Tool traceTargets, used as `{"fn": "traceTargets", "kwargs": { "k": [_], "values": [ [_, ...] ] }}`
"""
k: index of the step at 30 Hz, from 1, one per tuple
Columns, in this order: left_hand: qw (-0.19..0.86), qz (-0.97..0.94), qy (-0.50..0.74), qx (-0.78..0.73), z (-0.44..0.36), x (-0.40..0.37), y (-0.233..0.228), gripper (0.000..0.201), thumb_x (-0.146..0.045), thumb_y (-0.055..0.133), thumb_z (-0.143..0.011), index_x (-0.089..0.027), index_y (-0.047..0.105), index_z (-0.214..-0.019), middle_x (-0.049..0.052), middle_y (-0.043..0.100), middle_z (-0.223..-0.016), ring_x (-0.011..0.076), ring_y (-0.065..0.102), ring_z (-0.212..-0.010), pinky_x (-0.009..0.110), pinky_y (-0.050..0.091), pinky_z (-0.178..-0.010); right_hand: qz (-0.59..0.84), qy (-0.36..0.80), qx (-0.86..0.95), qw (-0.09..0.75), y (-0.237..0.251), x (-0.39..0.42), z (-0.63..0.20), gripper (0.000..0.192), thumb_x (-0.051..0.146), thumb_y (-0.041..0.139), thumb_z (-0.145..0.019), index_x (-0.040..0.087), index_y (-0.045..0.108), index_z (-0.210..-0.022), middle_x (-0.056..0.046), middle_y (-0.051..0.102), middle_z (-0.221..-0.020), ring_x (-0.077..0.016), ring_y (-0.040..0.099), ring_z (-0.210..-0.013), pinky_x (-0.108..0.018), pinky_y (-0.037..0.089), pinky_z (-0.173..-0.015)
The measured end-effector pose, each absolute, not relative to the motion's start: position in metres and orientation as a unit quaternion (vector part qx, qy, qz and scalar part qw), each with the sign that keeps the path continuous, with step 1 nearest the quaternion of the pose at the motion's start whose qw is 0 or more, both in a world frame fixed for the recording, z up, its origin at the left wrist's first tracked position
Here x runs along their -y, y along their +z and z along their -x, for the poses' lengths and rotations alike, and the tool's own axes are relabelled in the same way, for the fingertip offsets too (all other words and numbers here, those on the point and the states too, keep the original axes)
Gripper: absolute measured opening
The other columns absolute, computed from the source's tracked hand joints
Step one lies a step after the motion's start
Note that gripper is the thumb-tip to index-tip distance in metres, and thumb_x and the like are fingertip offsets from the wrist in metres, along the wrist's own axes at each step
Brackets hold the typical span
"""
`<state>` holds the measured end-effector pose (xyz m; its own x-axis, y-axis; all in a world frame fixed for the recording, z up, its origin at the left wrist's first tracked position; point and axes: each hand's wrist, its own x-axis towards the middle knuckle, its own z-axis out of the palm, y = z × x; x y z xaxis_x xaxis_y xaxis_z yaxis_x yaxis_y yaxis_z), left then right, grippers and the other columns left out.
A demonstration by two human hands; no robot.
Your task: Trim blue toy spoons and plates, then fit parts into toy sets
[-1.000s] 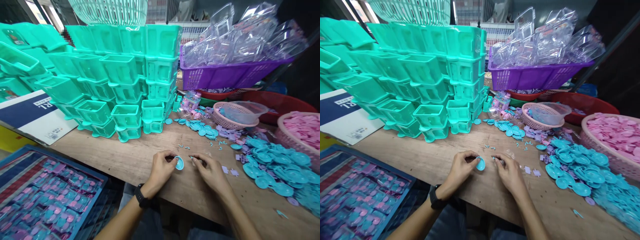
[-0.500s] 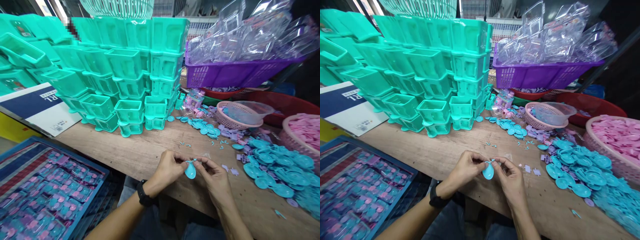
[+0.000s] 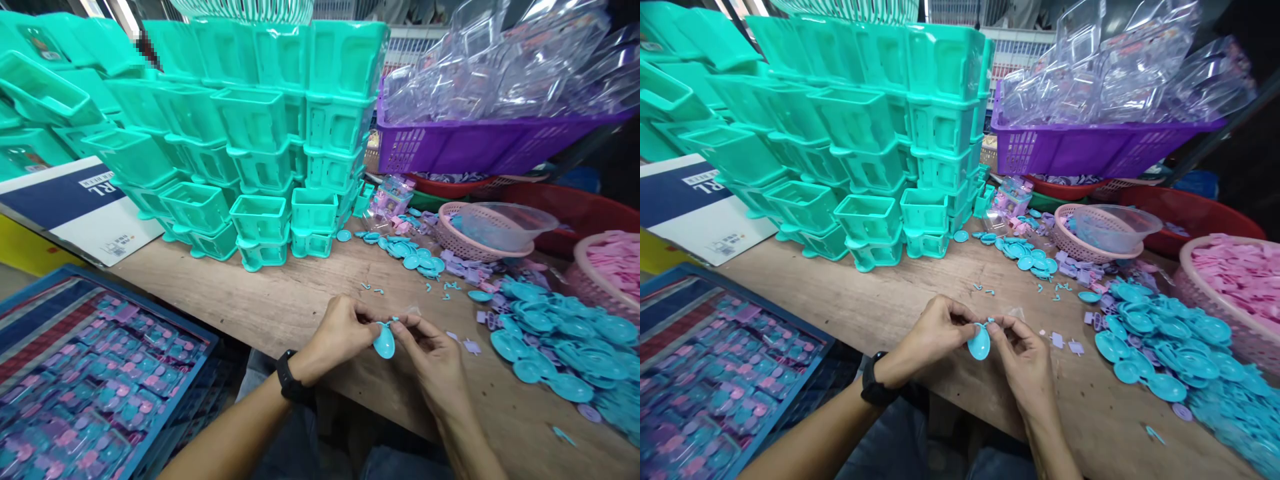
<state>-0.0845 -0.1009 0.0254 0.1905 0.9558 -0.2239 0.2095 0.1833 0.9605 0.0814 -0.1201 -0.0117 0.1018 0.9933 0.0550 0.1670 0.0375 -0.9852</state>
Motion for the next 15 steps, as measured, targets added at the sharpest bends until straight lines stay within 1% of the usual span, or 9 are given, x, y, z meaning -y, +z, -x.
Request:
{"fn": "traceTargets", "kwargs": {
  "k": [3, 6, 11, 15],
  "values": [
    [0.549, -0.541, 0.333, -0.543, 0.084, 0.101, 0.025, 0.016, -0.009, 0.06, -0.069, -0.01, 0.075, -0.064, 0.0, 0.064, -0.056, 0.0118, 0.055, -0.053, 0.021, 0.034, -0.048, 0.57, 0.376, 0.564, 0.463, -0.015, 0.121, -0.088, 0.033, 0.051, 0.075, -0.082, 0.02, 0.078, -0.09, -0.008, 0.079, -0.091, -0.0242, 0.072, -0.083, -0.034, 0.059, -0.076],
    [0.542, -0.546, 0.328, -0.549, 0.084, 0.1, 0.028, 0.016, -0.009, 0.061, -0.068, -0.01, 0.076, -0.064, 0.0, 0.063, -0.055, 0.0111, 0.054, -0.053, 0.02, 0.033, -0.048, 0.58, 0.342, 0.594, 0.44, -0.018, 0.121, -0.093, 0.031, 0.05, 0.072, -0.085, 0.021, 0.078, -0.092, -0.006, 0.079, -0.09, -0.0225, 0.071, -0.082, -0.032, 0.056, -0.075],
    [0.528, -0.559, 0.319, -0.554, 0.084, 0.097, 0.029, 0.017, -0.009, 0.062, -0.068, -0.009, 0.078, -0.066, -0.001, 0.062, -0.054, 0.0098, 0.05, -0.053, 0.02, 0.031, -0.048, 0.564, 0.333, 0.612, 0.443, -0.02, 0.121, -0.093, 0.028, 0.049, 0.07, -0.087, 0.022, 0.078, -0.092, -0.003, 0.077, -0.084, -0.0187, 0.07, -0.075, -0.027, 0.054, -0.069],
    [0.515, -0.575, 0.308, -0.556, 0.083, 0.098, 0.026, 0.018, -0.009, 0.061, -0.069, -0.008, 0.079, -0.069, 0.0, 0.063, -0.055, 0.0106, 0.051, -0.053, 0.02, 0.031, -0.048, 0.555, 0.332, 0.618, 0.447, -0.021, 0.12, -0.092, 0.026, 0.046, 0.068, -0.088, 0.022, 0.077, -0.091, -0.003, 0.077, -0.084, -0.019, 0.07, -0.075, -0.027, 0.055, -0.069]
  ]
}}
